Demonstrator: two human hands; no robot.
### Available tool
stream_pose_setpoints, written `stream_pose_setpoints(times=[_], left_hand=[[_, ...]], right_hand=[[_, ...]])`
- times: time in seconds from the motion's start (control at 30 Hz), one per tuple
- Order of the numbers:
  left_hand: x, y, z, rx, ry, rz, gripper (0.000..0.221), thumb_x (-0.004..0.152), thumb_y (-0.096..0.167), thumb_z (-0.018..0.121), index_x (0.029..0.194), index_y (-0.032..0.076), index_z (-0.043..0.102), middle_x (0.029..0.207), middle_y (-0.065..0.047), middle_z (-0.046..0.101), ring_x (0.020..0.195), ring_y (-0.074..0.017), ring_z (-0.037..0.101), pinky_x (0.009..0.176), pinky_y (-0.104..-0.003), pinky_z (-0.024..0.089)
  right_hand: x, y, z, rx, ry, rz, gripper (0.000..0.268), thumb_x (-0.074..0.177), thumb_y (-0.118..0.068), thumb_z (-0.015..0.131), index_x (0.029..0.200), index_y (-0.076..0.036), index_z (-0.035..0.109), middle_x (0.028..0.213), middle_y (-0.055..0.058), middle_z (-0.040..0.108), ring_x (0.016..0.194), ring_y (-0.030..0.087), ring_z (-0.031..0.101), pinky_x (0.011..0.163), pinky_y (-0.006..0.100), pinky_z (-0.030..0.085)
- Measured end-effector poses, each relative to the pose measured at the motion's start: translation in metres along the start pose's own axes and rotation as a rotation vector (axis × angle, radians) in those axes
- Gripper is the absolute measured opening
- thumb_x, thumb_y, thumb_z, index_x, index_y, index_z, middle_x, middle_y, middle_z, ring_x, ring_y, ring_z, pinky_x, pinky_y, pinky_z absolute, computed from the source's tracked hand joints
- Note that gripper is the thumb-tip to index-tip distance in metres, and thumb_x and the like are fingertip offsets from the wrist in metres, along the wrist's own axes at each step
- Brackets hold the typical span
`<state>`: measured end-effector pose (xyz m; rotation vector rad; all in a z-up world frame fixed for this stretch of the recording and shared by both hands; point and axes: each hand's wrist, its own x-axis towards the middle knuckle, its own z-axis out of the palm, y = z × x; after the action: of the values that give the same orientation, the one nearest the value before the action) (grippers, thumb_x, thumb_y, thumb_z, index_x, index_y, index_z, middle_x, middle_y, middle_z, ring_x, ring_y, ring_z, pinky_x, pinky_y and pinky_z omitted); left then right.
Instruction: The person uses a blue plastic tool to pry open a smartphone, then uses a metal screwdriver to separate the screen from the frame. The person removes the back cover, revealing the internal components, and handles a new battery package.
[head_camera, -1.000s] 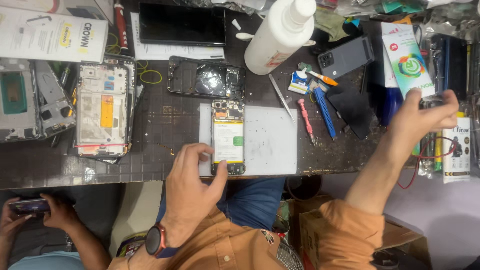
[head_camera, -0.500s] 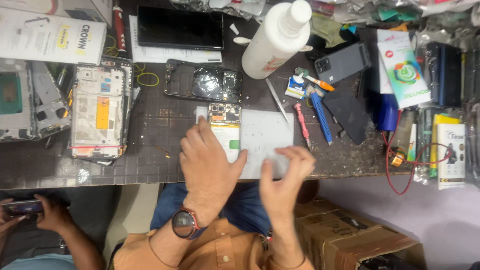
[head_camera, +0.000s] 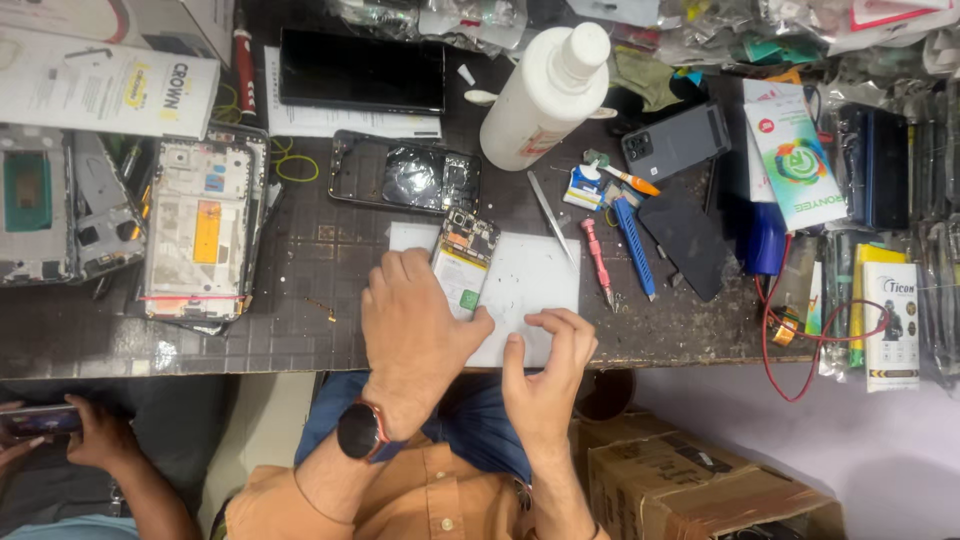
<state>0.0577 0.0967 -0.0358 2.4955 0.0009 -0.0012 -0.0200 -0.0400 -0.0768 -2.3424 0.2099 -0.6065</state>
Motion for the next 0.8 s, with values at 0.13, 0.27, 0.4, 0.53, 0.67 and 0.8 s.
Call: stream_pose_setpoints(times=[0.13,0.27,0.4,0.53,0.67,0.8], left_hand=[[-0.006,0.000,0.004,-0.058,-0.066,-0.053,0.076,0.065,0.035,0.086,0.120,-0.004,0.051,0.103,-0.021,0.065,0.097,-0.0400,0.065,0.082,-0.049,0.052],[0.005,0.008,-0.007,-0.085,-0.105,-0.072,0.085,0.067,0.031,0.081,0.131,-0.008,0.041,0.103,-0.023,0.065,0.095,-0.0405,0.067,0.082,-0.048,0.055],[0.001,0.003,-0.008,-0.182,-0.110,-0.067,0.086,0.067,0.028,0.079,0.132,-0.009,0.038,0.106,-0.026,0.065,0.097,-0.0430,0.067,0.082,-0.048,0.055],[-0.001,-0.012,0.000,-0.289,-0.291,-0.230,0.092,0.070,0.036,0.080,0.143,0.000,0.035,0.112,-0.026,0.066,0.103,-0.0414,0.068,0.089,-0.047,0.055],[0.009,-0.025,0.010,-0.602,-0.283,-0.085,0.089,0.070,0.037,0.089,0.133,0.000,0.039,0.110,-0.025,0.072,0.105,-0.0376,0.070,0.095,-0.045,0.055],[0.009,-0.028,0.009,-0.739,-0.240,-0.011,0.088,0.062,0.033,0.090,0.133,0.005,0.047,0.107,-0.023,0.076,0.101,-0.0362,0.078,0.089,-0.042,0.058]], right_hand=[[-0.008,0.001,-0.006,-0.002,-0.025,0.009,0.027,0.082,-0.002,0.070,0.107,-0.003,0.062,0.115,0.015,0.059,0.112,0.034,0.053,0.100,0.043,0.041],[0.008,0.006,-0.004,0.021,0.008,-0.045,0.029,0.078,-0.002,0.071,0.106,-0.002,0.062,0.110,0.015,0.061,0.109,0.034,0.056,0.098,0.043,0.044],[-0.004,0.028,-0.007,0.082,0.013,-0.031,0.030,0.076,-0.002,0.071,0.105,-0.003,0.063,0.108,0.014,0.063,0.108,0.032,0.059,0.098,0.040,0.045],[-0.003,0.060,0.010,0.073,0.080,-0.129,0.029,0.071,-0.003,0.073,0.099,-0.004,0.067,0.105,0.015,0.066,0.104,0.031,0.061,0.096,0.040,0.046],[0.016,0.081,0.032,0.114,0.136,-0.165,0.029,0.073,-0.002,0.072,0.101,-0.002,0.066,0.106,0.015,0.064,0.104,0.030,0.062,0.095,0.039,0.048],[0.007,0.081,0.025,0.196,0.116,-0.104,0.028,0.074,0.000,0.070,0.102,-0.001,0.065,0.106,0.016,0.063,0.105,0.029,0.063,0.094,0.038,0.049]])
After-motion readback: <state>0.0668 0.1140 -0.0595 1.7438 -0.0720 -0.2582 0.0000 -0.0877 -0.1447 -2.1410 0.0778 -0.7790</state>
